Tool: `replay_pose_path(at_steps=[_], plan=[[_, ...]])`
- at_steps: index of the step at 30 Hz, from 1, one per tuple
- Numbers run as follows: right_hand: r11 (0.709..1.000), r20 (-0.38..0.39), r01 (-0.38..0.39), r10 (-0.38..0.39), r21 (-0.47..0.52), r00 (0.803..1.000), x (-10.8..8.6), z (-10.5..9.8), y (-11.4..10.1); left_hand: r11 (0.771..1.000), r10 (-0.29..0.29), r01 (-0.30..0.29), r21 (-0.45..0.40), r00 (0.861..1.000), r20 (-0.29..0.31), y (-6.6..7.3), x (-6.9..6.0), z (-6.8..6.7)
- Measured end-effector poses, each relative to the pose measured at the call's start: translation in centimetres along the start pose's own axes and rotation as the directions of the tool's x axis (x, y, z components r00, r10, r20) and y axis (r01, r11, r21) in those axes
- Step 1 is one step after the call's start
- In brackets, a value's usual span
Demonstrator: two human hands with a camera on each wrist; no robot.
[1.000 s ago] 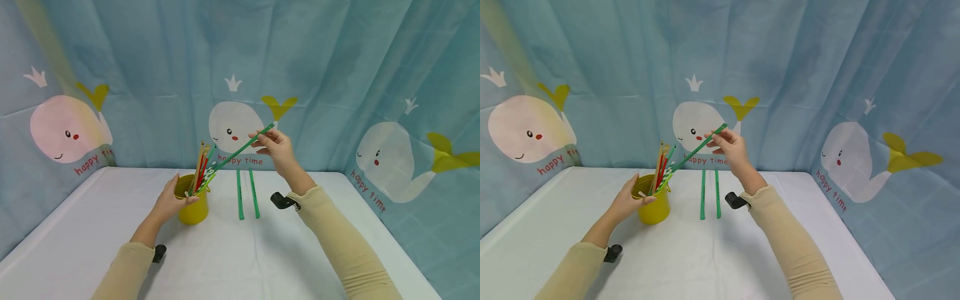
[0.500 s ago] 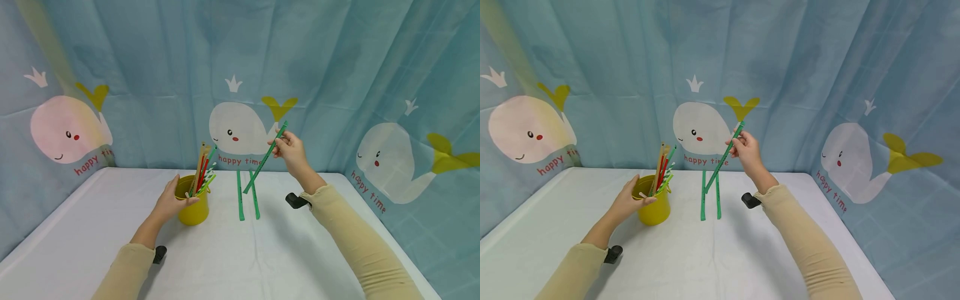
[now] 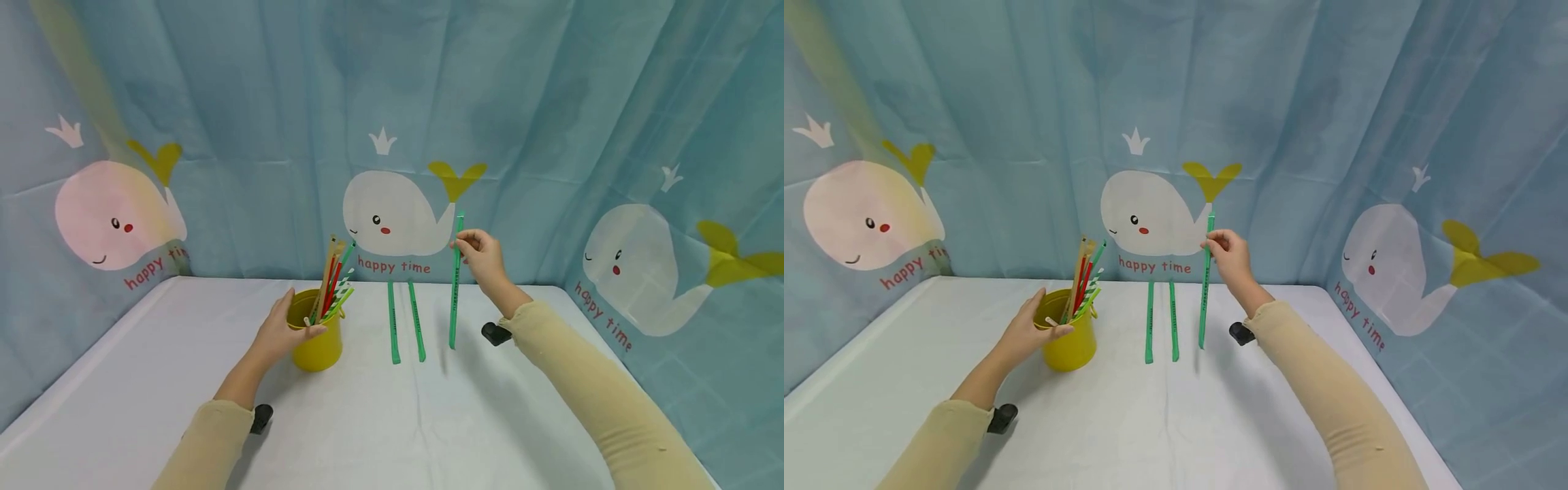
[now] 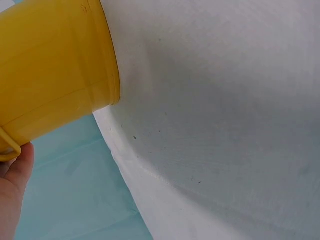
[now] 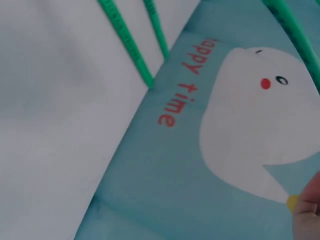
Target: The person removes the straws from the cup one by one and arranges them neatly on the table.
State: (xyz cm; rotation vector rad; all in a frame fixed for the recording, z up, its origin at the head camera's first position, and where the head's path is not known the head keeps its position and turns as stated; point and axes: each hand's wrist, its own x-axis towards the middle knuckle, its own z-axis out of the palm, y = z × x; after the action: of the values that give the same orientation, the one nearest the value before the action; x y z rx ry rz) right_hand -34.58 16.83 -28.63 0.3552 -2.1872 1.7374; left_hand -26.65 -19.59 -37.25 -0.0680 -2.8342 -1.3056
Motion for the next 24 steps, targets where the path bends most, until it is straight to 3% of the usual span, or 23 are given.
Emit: replay_pose_path(at_steps=[8, 14, 24], plan=[[0.998, 0.14, 0.002, 0.007, -0.067, 0.99, 0.1, -0.8, 2.3, 1.0, 0.002, -0.002, -0.005, 1.0, 0.004, 0.0, -0.1, 0.1], [0.985, 0.185, -0.003, 0.036, -0.173, 0.982, 0.2, -0.9, 3.9, 1.0, 0.004, -0.004, -0.011, 1.0, -0.009, 0.0, 0.0, 0.0], [0.963, 0.343, -0.023, 0.117, -0.267, 0.932, 0.7, -0.7, 6.7, 1.0, -0.017, 0.017, -0.011, 1.0, -0.009, 0.2, -0.2, 0.1]])
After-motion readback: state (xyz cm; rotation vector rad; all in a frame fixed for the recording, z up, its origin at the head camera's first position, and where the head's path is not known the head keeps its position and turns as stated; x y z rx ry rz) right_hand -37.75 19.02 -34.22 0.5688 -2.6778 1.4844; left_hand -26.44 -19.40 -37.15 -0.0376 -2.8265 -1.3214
